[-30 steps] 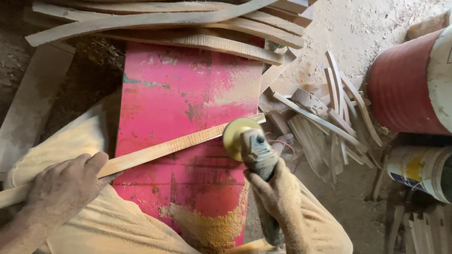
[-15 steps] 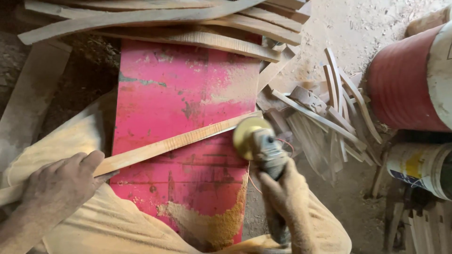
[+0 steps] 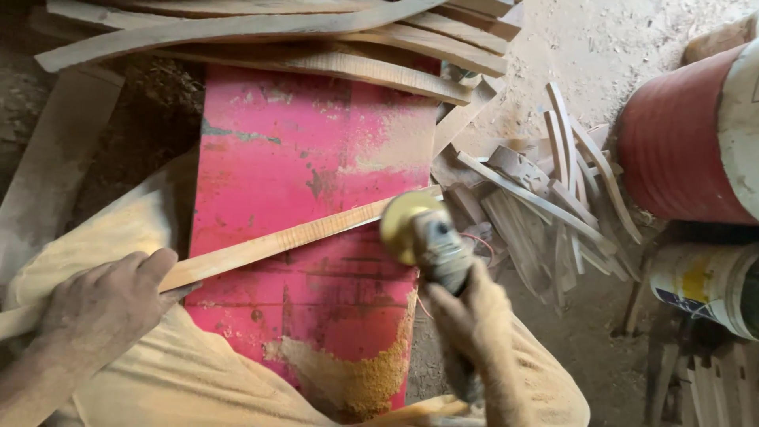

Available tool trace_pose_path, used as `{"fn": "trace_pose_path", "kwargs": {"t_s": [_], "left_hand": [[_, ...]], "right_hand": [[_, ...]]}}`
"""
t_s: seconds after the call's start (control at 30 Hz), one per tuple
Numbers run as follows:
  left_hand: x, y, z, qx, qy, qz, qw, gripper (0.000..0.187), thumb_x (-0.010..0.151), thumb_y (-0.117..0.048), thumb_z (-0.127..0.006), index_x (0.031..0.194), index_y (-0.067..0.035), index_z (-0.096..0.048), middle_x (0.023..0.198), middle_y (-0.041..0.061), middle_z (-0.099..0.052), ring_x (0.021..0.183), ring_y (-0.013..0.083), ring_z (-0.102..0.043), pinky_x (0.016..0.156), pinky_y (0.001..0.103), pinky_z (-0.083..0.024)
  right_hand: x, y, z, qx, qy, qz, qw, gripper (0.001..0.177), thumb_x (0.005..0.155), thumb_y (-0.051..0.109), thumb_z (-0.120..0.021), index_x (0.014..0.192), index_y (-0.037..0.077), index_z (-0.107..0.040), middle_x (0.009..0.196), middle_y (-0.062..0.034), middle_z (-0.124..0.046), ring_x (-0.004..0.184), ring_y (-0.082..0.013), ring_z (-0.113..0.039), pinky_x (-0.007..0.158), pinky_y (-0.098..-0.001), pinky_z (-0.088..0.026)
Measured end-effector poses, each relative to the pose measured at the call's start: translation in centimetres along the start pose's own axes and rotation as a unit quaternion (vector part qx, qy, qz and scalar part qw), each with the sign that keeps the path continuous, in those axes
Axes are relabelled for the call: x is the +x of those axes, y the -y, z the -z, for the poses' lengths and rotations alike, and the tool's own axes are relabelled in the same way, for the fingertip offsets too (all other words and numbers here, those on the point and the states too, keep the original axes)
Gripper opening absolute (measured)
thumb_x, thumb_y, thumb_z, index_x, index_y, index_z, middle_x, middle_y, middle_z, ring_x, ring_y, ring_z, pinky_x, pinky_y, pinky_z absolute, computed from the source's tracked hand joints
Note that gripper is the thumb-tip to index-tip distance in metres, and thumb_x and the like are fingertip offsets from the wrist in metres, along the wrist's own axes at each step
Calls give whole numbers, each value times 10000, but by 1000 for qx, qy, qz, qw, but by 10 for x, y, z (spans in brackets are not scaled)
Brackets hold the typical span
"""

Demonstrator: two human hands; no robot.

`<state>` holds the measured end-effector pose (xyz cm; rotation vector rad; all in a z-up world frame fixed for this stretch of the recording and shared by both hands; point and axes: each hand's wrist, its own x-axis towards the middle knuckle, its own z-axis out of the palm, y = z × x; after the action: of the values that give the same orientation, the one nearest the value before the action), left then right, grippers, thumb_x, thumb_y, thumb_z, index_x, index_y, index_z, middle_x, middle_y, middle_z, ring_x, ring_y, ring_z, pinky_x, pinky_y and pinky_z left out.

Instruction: Using an angle grinder with a sanding disc to smooth and shape curved wooden furniture components.

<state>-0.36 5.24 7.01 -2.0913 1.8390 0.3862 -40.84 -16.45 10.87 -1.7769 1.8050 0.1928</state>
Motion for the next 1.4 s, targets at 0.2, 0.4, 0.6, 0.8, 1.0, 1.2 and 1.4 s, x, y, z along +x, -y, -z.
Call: {"fn": "trace_pose_path", "kwargs": {"t_s": [0.2,0.4,0.6,0.8,1.0,1.2,1.4], "left_hand": [[4,-5,16,-28,24,17,999,512,809,-449,-721,1171,-156,-509,812,25,-596,772,196,-715,689,360,-630],[6,-9,24,-58,25,35,997,467,816,-456,-712,1117,-168,-501,808,36,-609,785,242,-716,688,429,-615],[7,-7,17,-63,67,48,995,492,838,-502,-704,1108,-155,-481,829,67,-622,819,248,-720,749,448,-616],[7,-9,24,-62,103,50,991,427,897,-464,-696,1072,-148,-468,868,69,-634,881,232,-725,774,415,-629],[5,-10,28,-76,19,39,996,478,810,-413,-760,1093,-152,-476,881,77,-644,883,287,-732,750,449,-620],[5,-8,28,-74,59,38,995,483,857,-463,-723,1135,-156,-474,874,87,-639,879,258,-736,754,432,-629],[6,-10,27,-74,31,37,996,505,826,-465,-728,1144,-154,-488,846,80,-639,843,268,-730,718,445,-617]], "right_hand": [[9,-6,32,11,-47,-99,994,645,748,527,-795,1197,84,-663,1048,-188,-769,971,-339,-759,876,-450,-557],[-6,7,19,18,-31,-76,996,657,735,526,-800,1206,86,-672,1015,-199,-771,948,-336,-750,859,-455,-558],[-39,48,-15,72,116,-75,988,669,715,511,-809,1226,121,-622,979,-126,-803,826,-266,-810,783,-413,-635],[-65,86,-20,24,140,16,990,657,689,497,-841,1205,137,-651,933,-106,-807,852,-204,-788,813,-381,-621],[-50,76,-9,27,101,-15,994,613,709,489,-824,1159,109,-654,949,-127,-796,863,-263,-798,797,-391,-615],[-23,35,-2,10,23,-26,999,643,705,519,-807,1171,99,-667,982,-175,-786,935,-314,-779,837,-427,-578],[-15,23,0,-18,-27,-50,998,636,739,525,-809,1165,72,-678,1006,-198,-770,970,-351,-755,862,-452,-556]]}}
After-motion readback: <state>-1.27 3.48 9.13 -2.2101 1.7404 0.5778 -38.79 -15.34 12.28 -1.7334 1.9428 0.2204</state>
